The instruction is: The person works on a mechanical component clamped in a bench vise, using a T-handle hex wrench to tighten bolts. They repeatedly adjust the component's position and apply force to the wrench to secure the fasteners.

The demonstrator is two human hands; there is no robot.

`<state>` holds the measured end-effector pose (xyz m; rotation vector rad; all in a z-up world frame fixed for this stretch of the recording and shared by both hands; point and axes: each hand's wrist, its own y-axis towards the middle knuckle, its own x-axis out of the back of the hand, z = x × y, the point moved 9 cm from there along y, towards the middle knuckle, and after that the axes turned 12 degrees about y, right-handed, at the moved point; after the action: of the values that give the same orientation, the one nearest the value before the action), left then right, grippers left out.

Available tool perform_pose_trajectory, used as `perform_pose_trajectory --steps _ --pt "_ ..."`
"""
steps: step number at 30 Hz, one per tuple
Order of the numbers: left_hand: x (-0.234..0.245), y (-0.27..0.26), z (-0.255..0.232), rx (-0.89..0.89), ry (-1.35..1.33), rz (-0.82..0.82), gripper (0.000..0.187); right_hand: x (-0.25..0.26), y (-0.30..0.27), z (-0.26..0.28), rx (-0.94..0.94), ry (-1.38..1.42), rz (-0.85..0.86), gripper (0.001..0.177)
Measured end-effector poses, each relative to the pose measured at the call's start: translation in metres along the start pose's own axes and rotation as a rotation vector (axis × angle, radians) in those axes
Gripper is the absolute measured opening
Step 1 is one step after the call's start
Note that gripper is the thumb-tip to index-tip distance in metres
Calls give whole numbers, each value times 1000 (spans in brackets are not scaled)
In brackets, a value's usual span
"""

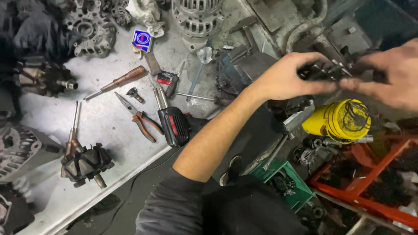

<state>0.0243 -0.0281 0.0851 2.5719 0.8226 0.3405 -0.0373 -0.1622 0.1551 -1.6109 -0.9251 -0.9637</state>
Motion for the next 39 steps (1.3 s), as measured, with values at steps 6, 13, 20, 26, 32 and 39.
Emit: perform_pose_trajectory --steps 6,13,20,26,32,39 --pt "8 1 -3 -99 48 48 47 -14 -15 -9 266 -3 1 43" --pt "0 -2 17 73 27 83 55 -21 -21 3 158 -371 132 46" --pt "-6 -2 16 3 73 -38 50 14 -42 44 40 -466 -19 47" --pt "-7 4 28 -46 0 -108 45 -19 -42 43 412 -701 65 35" --pt "0 3 19 -100 8 -114 46 15 -39 65 113 -272 78 38" --pt "-19 7 45 172 -243 129 41 69 -53 102 868 -653 -396 84"
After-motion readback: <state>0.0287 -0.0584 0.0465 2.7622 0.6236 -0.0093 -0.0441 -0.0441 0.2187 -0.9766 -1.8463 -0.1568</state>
